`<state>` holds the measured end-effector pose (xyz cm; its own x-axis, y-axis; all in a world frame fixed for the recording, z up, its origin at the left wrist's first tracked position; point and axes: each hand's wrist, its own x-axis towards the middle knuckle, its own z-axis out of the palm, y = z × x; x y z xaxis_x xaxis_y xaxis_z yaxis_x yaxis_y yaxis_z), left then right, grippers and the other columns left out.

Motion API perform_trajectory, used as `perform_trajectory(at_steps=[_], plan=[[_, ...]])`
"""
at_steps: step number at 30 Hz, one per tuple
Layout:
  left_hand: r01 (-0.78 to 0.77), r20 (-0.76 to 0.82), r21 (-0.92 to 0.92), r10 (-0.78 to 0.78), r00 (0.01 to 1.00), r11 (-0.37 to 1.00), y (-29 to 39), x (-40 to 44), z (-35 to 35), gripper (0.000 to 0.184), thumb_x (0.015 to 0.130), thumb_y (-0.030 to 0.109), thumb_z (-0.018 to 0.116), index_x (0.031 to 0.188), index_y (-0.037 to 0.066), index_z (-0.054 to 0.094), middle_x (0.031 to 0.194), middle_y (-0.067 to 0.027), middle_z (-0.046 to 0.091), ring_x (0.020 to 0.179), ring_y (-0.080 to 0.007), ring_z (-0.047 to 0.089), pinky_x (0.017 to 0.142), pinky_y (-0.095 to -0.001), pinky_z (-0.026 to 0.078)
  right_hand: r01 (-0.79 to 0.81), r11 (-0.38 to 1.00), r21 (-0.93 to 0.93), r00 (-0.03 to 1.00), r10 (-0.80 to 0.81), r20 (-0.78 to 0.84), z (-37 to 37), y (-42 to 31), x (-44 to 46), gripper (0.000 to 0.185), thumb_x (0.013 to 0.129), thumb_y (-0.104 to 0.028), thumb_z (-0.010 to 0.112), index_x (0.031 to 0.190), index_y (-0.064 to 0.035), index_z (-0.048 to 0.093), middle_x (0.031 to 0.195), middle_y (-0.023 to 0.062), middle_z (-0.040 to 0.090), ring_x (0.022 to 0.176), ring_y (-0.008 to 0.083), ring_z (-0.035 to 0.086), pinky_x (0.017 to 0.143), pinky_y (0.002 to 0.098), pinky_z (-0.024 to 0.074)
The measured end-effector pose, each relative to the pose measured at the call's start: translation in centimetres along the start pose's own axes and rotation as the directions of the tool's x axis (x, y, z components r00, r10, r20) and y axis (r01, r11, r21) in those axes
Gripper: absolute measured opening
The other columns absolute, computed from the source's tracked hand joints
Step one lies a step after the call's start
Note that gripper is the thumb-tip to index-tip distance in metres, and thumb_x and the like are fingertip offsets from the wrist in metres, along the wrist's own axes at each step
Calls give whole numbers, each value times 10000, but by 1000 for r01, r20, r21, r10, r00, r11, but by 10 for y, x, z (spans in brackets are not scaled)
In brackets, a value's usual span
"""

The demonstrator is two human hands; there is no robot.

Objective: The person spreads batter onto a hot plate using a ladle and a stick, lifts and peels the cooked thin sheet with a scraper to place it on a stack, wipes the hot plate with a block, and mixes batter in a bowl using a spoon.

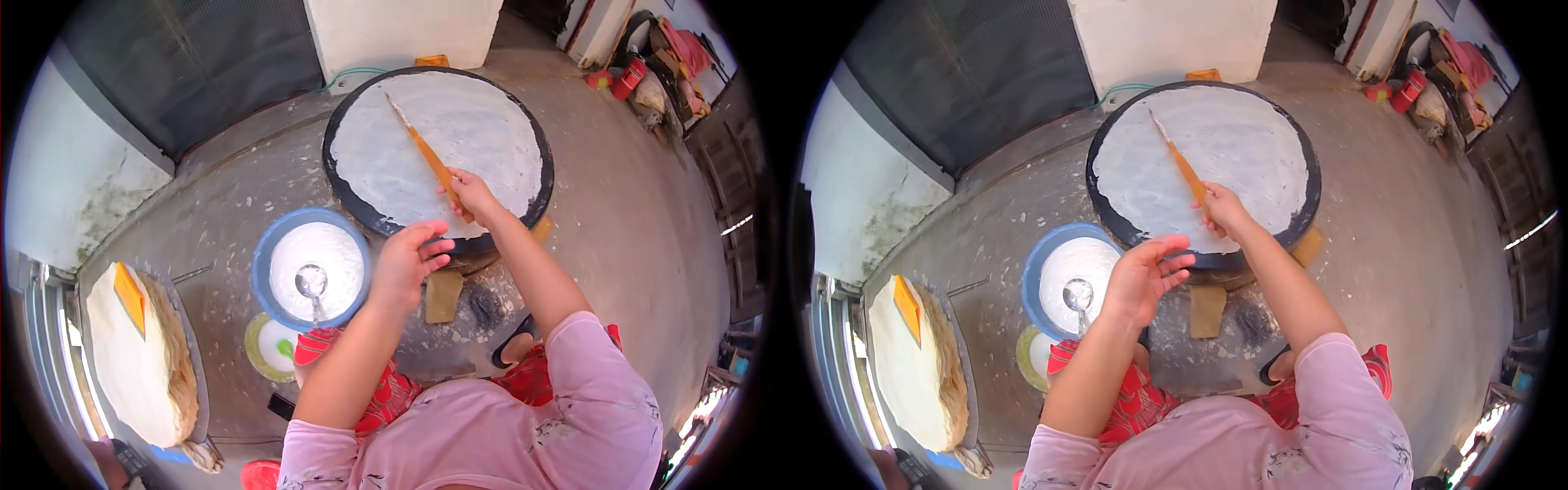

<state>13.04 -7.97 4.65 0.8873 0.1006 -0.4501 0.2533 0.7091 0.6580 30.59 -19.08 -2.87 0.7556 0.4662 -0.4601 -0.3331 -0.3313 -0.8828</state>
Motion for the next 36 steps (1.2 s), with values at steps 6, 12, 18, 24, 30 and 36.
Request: perform_trajectory(at_steps=[6,12,18,24,30,36], plan=[[12,-17,-4,-12,1000,1000,5,-1,6,248,838,154,458,1019,1,530,1023,-93,569,879,-191,570,745,-305,451,-21,1000,-5,999,21,-49,14,-24,67,457,901,-94,272,1355,-146,257,856,77,565,552,103,451,426,232,394],[30,-33,8,-30,999,1000,10,2,7,268,848,151,447,1048,-13,518,1049,-97,559,890,-182,561,748,-302,444,-57,997,-60,993,51,-103,28,-42,122,412,914,-162,289,1323,-176,333,776,85,553,526,112,440,417,264,392],[64,-53,7,-64,997,998,15,3,10,270,861,140,431,1057,-28,512,1055,-99,555,892,-175,558,746,-293,443,-54,616,-786,962,-179,-206,45,-61,156,304,890,-255,388,1100,-107,551,791,154,592,705,237,597,532,394,471],[51,-74,-18,-52,996,999,14,5,6,265,863,135,428,1055,-27,516,1056,-101,554,893,-175,558,748,-296,444,-116,231,-966,926,-328,-190,40,-76,143,269,818,-143,438,1022,-81,603,1012,96,611,931,272,585,798,379,465],[27,-75,-28,-29,997,999,14,6,3,263,859,136,428,1052,-19,517,1052,-98,556,899,-175,557,746,-294,445,80,342,-936,891,-445,-87,35,-51,171,262,836,-227,453,1002,-102,613,889,143,628,784,294,616,683,402,486],[31,-55,-7,-31,998,999,12,4,5,257,858,142,429,1041,-14,519,1049,-96,557,892,-178,557,746,-298,444,182,766,-616,945,-310,-105,22,-37,115,353,817,-175,432,1144,-177,563,783,136,621,493,238,576,485,341,453]])
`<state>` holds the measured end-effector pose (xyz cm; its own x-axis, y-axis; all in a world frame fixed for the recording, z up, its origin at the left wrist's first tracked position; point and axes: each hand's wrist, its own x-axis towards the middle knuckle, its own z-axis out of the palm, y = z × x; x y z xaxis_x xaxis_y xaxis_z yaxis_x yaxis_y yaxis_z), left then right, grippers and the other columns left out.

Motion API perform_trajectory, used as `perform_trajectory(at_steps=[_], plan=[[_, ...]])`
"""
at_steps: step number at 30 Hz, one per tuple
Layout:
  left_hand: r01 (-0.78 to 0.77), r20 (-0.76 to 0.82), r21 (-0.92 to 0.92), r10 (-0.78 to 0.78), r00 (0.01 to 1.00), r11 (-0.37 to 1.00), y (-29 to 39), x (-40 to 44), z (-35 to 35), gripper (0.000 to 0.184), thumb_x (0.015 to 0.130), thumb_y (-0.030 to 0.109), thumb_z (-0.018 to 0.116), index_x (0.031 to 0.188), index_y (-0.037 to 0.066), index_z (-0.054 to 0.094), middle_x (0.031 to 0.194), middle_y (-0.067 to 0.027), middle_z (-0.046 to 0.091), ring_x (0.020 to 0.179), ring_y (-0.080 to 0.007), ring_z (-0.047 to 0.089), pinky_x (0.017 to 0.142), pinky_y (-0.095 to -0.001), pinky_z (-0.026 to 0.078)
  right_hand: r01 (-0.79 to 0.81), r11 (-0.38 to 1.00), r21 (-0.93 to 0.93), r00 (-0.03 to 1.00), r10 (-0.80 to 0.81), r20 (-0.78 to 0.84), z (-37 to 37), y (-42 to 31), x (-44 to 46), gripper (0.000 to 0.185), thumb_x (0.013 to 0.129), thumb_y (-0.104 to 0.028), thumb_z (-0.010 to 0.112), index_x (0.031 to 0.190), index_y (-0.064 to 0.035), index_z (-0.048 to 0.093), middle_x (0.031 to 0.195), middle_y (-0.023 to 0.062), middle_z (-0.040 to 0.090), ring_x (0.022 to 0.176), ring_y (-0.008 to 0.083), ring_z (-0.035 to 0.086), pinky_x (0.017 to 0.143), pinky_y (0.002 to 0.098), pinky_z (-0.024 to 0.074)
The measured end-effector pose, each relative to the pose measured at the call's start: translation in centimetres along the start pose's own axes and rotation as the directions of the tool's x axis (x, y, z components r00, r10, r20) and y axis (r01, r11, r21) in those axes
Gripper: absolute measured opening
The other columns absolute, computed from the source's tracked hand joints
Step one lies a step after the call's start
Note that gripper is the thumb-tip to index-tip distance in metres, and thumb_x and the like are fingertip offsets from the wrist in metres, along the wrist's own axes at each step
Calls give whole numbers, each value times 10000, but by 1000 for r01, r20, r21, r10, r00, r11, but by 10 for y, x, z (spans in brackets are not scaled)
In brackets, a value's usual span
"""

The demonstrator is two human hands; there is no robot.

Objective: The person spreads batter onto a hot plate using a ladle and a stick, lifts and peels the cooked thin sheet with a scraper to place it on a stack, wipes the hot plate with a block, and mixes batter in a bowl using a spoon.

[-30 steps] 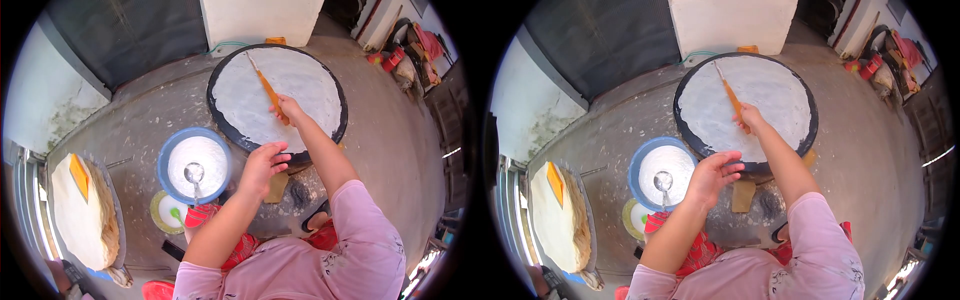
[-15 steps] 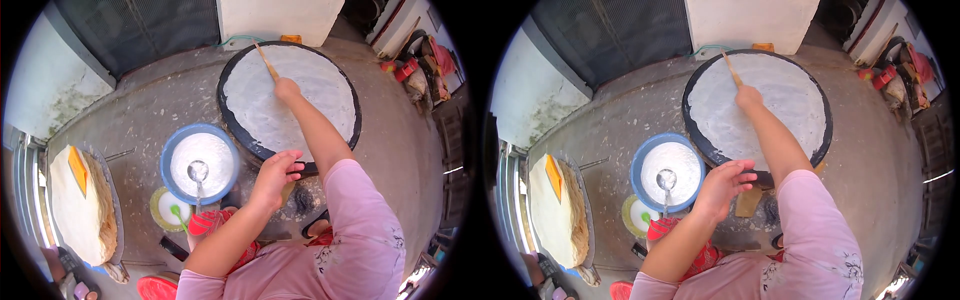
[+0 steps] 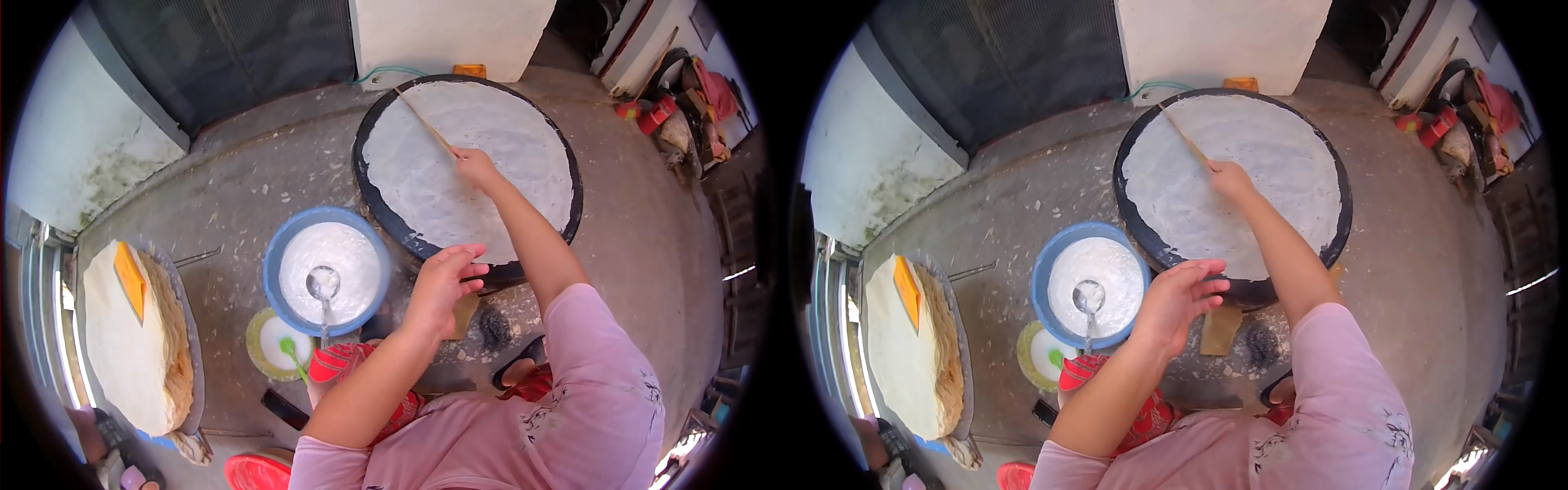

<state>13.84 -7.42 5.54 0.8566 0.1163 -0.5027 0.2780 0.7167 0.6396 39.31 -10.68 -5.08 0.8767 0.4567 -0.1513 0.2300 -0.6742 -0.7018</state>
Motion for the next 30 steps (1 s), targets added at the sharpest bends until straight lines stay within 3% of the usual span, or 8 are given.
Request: perform_trajectory(at_steps=[4,7,9,10,12,15,28,30], plan=[[4,0,2,-4,1000,1000,0,-1,2,251,850,141,435,1032,-11,518,1043,-97,558,887,-181,557,744,-303,442,-82,992,101,980,98,-171,-5,28,-9,361,821,-164,429,1157,-188,559,676,74,573,466,145,499,433,289,399],[-13,4,-5,13,1000,1000,-1,0,1,251,845,142,439,1028,-11,518,1040,-98,559,883,-183,557,742,-305,442,111,993,-40,986,-115,-124,-4,28,-43,365,845,-169,405,1183,-193,541,663,23,516,481,95,430,415,239,361],[-16,14,-11,16,1000,1000,-4,2,0,250,843,142,441,1026,-10,518,1038,-98,559,880,-185,557,741,-306,441,-273,891,362,929,147,339,-19,6,-74,390,880,-151,358,1259,-157,454,725,39,533,522,91,440,431,223,364],[-14,16,-18,15,1000,1000,-4,2,0,249,842,143,443,1023,-10,520,1035,-100,560,876,-187,559,740,-307,442,-272,890,365,932,149,331,-21,8,-82,390,880,-151,358,1259,-157,454,725,39,533,522,91,440,431,223,364],[-7,20,-24,8,1000,1000,-6,2,-2,247,841,143,444,1019,-10,521,1031,-102,561,872,-189,560,740,-309,443,-314,665,678,946,157,284,-27,17,-97,407,883,-111,335,1283,-132,408,727,52,514,507,78,403,427,226,373],[-18,32,-31,19,999,999,-6,0,-4,243,837,145,448,1010,-7,528,1023,-103,563,869,-191,561,735,-311,444,-299,617,728,953,150,264,-44,36,-114,407,898,-96,309,1301,-91,359,756,72,528,507,93,422,427,220,372],[-41,51,-12,42,998,999,-2,-4,-7,258,835,163,460,1010,-12,530,1004,-104,569,863,-192,568,728,-301,455,-399,613,682,907,373,195,-45,74,-185,398,908,-146,335,1302,-174,382,741,39,534,489,84,409,415,217,370],[-39,52,-5,39,998,999,-3,-4,-6,258,835,164,461,1011,-13,529,1002,-104,570,863,-192,568,728,-300,456,-365,792,489,922,379,74,-37,77,-185,376,897,-179,361,1263,-199,443,745,82,558,527,159,510,466,280,429]])
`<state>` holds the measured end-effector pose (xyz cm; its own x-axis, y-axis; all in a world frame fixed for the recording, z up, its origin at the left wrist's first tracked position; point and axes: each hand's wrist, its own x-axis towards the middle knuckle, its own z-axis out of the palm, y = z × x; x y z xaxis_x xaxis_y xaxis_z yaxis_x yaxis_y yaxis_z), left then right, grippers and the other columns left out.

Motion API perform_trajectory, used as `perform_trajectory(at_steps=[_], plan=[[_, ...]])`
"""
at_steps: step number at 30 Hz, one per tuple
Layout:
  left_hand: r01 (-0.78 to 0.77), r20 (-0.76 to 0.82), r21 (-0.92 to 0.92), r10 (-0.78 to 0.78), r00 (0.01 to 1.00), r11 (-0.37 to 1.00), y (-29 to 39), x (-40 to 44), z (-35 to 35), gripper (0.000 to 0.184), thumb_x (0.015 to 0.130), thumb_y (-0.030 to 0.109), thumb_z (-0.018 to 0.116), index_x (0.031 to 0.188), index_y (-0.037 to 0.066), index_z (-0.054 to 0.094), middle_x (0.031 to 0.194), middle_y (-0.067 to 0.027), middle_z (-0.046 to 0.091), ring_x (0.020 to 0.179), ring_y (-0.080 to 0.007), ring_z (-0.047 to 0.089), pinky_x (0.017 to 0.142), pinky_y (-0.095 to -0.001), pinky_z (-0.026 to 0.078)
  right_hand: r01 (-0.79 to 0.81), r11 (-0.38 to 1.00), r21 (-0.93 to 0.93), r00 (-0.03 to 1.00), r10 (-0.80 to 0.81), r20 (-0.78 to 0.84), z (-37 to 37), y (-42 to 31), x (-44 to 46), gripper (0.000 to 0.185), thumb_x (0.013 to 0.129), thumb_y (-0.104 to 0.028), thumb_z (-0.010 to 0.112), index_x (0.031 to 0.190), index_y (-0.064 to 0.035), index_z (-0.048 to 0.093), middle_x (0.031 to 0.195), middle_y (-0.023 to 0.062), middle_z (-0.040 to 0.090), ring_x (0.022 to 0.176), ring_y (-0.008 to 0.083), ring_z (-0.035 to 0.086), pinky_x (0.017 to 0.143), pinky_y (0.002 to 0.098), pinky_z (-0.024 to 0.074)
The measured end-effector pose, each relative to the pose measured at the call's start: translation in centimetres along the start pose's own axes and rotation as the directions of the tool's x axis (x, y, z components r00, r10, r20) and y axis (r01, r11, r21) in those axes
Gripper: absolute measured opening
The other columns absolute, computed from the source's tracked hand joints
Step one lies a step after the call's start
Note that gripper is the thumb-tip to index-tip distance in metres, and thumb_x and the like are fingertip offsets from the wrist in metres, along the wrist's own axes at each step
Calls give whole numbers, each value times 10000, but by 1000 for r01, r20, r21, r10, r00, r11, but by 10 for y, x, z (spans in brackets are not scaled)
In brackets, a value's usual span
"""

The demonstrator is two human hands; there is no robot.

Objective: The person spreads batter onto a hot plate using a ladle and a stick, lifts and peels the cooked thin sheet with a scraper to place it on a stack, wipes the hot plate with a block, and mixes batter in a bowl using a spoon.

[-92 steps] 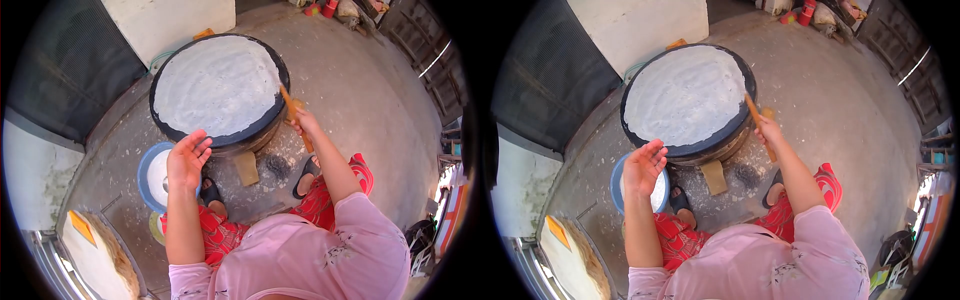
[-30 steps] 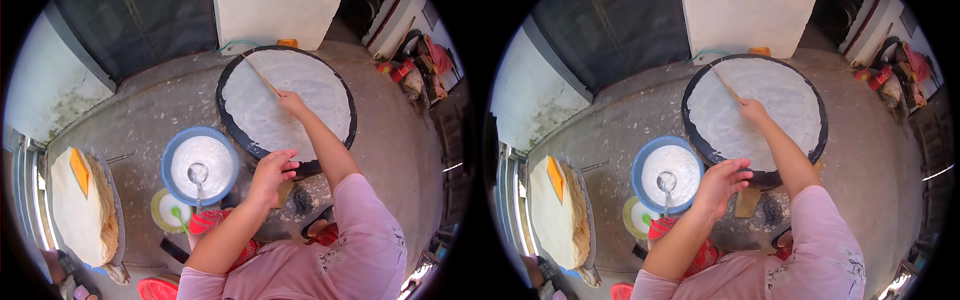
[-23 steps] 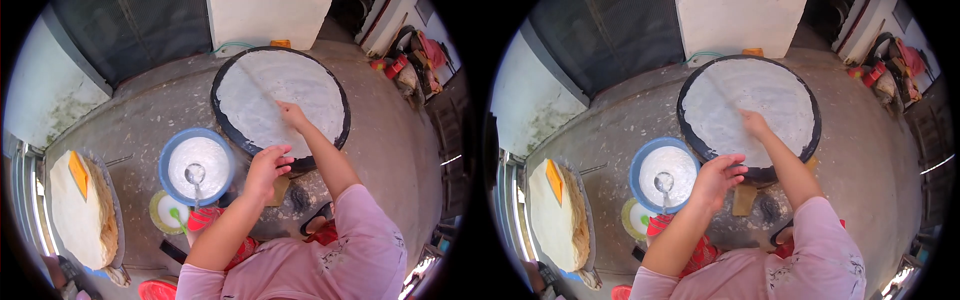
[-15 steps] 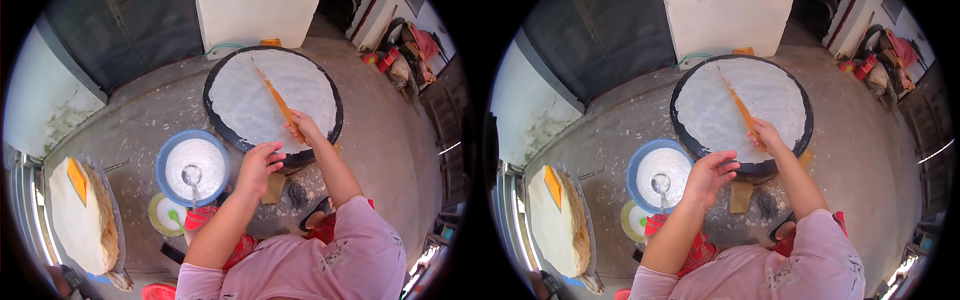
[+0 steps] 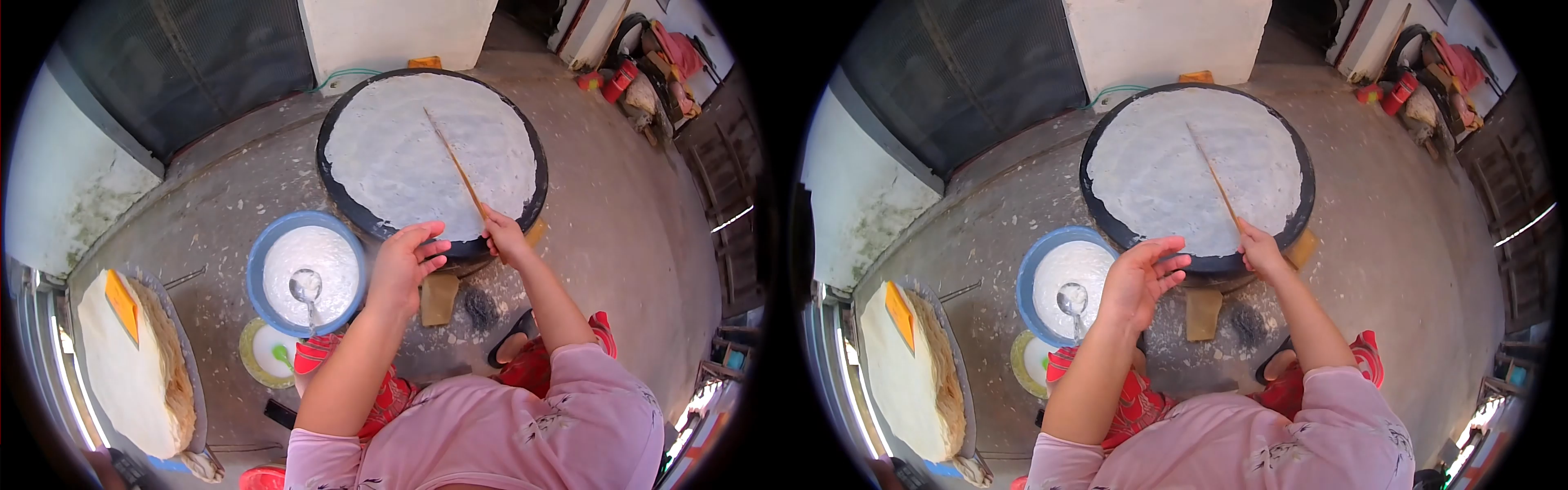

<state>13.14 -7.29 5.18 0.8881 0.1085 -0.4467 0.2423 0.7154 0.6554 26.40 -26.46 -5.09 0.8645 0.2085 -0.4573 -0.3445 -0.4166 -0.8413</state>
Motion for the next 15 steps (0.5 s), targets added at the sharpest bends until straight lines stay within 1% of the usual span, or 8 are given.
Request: perform_trajectory(at_steps=[1,2,3,4,6,9,13,15], plan=[[-2,0,-1,2,1000,1000,0,0,0,258,835,165,462,1010,-12,530,1000,-103,572,861,-192,569,730,-300,455,-2,1000,2,1000,2,-3,1,11,9,376,897,-179,361,1263,-199,443,745,82,558,527,159,510,466,280,429],[-4,0,-3,4,1000,1000,0,1,0,258,834,166,463,1008,-11,531,998,-103,573,860,-193,570,731,-299,454,320,899,-298,932,-355,-69,2,27,25,366,882,-180,382,1237,-193,471,763,112,565,595,220,550,523,324,451],[-2,1,-3,2,1000,1000,0,0,0,258,834,166,463,1008,-11,531,998,-103,573,860,-193,570,731,-299,454,539,616,-575,743,-669,-20,2,35,34,357,867,-181,403,1211,-186,499,782,142,571,663,281,591,580,369,473],[-3,4,-3,3,1000,1000,0,0,0,258,833,169,467,1006,-11,532,998,-103,574,860,-193,570,732,-299,454,536,618,-575,745,-666,-22,5,20,25,357,867,-181,403,1211,-186,499,782,142,571,663,281,591,580,369,473],[-1,8,-4,1,1000,1000,0,0,0,258,832,172,470,1004,-10,534,998,-103,575,860,-194,570,732,-299,453,234,481,-845,906,-424,9,9,-12,13,403,819,-156,455,1222,-151,483,866,172,595,795,324,599,680,408,468],[-2,5,-4,2,1000,1000,-1,-1,0,258,828,180,482,999,-6,537,996,-103,577,860,-195,571,733,-299,452,72,347,-935,908,-410,-82,8,-24,15,391,808,-150,456,1197,-128,496,891,185,600,809,344,582,686,403,469],[0,9,-11,0,1000,1000,0,-3,-1,257,824,187,494,994,0,539,990,-100,579,860,-195,571,732,-299,453,60,316,-947,885,-456,-96,7,-26,22,348,815,-170,464,1148,-97,531,877,193,605,798,333,586,664,403,464],[-3,5,-14,3,1000,1000,1,-4,-2,255,824,187,496,993,2,540,988,-99,579,860,-194,571,731,-299,453,322,545,-774,851,-524,-16,11,-5,32,315,821,-183,487,1110,-83,564,790,177,606,718,262,603,621,366,459]])
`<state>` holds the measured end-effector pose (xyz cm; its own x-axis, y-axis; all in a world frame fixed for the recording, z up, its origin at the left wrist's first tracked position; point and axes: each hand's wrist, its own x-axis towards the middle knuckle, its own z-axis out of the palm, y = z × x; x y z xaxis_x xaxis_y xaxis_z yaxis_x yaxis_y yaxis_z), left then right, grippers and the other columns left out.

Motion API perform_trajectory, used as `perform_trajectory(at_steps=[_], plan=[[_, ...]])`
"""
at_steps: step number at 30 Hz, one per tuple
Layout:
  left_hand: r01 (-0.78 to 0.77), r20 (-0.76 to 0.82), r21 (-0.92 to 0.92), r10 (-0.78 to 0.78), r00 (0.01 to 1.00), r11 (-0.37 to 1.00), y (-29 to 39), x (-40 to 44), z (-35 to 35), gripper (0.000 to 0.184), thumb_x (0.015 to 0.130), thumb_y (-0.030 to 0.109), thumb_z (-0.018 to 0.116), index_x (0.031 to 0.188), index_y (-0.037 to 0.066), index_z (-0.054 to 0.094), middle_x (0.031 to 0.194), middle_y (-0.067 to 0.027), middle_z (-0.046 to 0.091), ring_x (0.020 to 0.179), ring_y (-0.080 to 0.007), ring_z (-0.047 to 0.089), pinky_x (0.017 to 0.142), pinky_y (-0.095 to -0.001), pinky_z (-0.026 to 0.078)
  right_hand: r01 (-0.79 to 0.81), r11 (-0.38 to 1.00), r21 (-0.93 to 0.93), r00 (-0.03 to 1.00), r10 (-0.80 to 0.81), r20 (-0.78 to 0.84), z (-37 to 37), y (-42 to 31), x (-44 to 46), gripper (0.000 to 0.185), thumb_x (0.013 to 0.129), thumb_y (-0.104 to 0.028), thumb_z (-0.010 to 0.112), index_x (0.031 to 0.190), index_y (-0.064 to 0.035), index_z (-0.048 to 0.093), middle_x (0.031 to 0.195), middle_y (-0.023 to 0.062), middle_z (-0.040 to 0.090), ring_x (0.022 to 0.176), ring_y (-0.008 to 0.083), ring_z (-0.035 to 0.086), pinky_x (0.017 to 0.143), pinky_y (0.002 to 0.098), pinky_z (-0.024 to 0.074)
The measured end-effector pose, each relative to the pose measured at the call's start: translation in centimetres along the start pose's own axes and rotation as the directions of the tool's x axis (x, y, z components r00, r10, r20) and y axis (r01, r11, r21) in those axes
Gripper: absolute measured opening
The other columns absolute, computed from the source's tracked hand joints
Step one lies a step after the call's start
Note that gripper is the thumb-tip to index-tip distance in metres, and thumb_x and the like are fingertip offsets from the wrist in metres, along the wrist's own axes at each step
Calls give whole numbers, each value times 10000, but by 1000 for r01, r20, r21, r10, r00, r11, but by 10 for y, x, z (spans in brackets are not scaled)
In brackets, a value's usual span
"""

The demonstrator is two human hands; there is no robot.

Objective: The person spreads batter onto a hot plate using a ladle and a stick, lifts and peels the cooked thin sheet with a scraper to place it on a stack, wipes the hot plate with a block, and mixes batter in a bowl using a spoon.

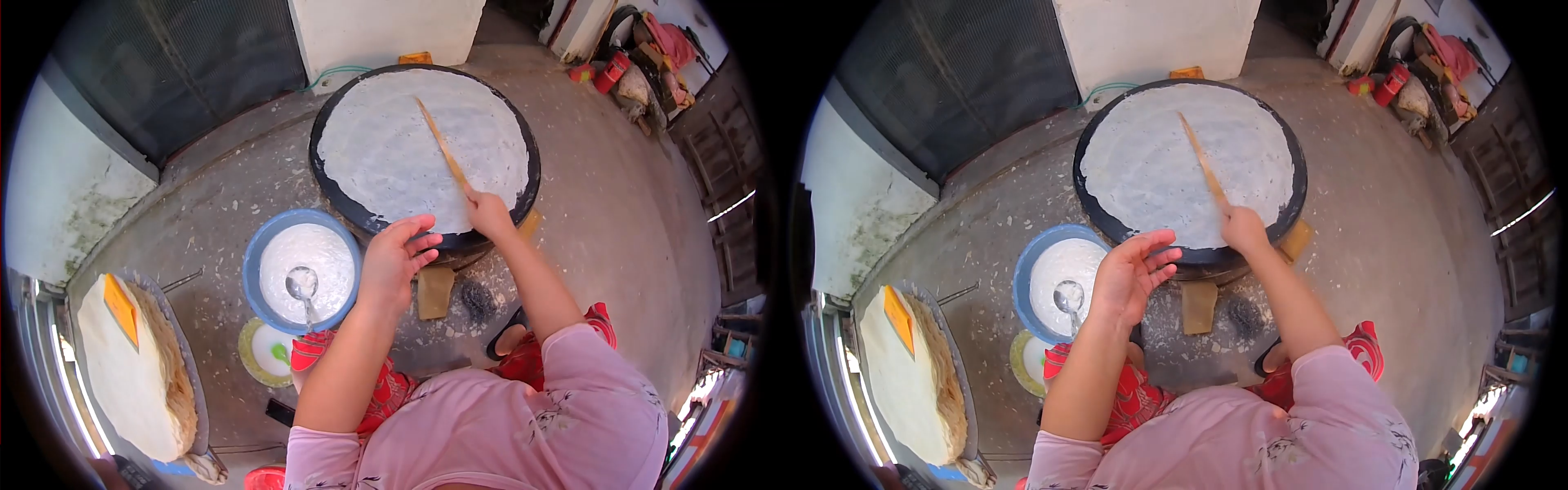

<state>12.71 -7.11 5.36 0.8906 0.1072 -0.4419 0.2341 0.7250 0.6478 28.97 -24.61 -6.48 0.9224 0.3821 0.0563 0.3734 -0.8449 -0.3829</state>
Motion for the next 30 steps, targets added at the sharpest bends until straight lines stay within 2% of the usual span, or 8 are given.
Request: perform_trajectory(at_steps=[6,11,13,20,23,25,27,30], plan=[[-11,28,-32,12,1000,999,-1,0,-3,247,828,172,487,995,-4,539,988,-100,578,866,-199,571,728,-301,461,52,706,706,948,-257,187,5,-62,-89,214,884,-159,454,1011,-42,580,733,16,592,614,93,523,567,243,429],[-5,3,-30,5,1000,1000,-3,4,1,222,824,160,496,971,5,557,970,-86,571,835,-189,574,703,-288,460,-314,751,581,751,-178,636,93,-90,-118,268,860,-200,475,1074,-50,537,894,108,606,827,176,579,735,309,459],[-5,-30,-42,4,1000,999,-4,6,1,216,821,164,501,962,13,562,955,-77,569,829,-183,573,699,-285,456,-306,380,873,746,-474,468,146,-76,-117,466,896,-193,440,1322,-76,295,922,47,538,713,96,523,584,236,432],[-11,-31,-58,9,999,998,1,3,1,240,774,185,545,951,24,540,913,-52,544,755,-140,542,628,-248,445,-804,67,591,482,-509,713,267,-37,-119,582,905,-223,452,1378,-66,150,1009,69,529,832,134,505,793,251,399],[-45,-27,-69,43,999,997,9,2,-2,250,774,180,543,967,21,537,907,-49,540,750,-135,540,623,-239,436,-294,653,698,643,-406,650,169,-90,-137,550,879,-198,506,1350,-65,255,1126,91,506,900,155,512,808,258,395],[-145,-38,-92,142,989,985,21,-6,-6,211,801,158,523,954,17,557,970,-53,550,822,-151,553,698,-274,445,124,689,714,696,-573,433,173,-73,-154,443,867,-178,517,1273,-48,396,1117,97,536,895,179,537,781,281,424],[-294,-102,-113,283,954,949,42,-18,-17,209,803,142,529,969,18,554,962,-51,557,806,-148,557,685,-274,447,-155,938,309,522,-188,832,189,-24,-162,473,810,-234,566,1211,-5,461,939,135,617,800,177,587,711,312,462],[-598,-226,-169,560,797,783,82,-49,-47,216,808,106,546,1010,29,549,914,-38,576,727,-132,565,618,-251,450,-284,887,364,537,-168,827,160,2,-182,437,806,-197,556,1184,11,483,737,105,610,618,149,569,580,276,454]])
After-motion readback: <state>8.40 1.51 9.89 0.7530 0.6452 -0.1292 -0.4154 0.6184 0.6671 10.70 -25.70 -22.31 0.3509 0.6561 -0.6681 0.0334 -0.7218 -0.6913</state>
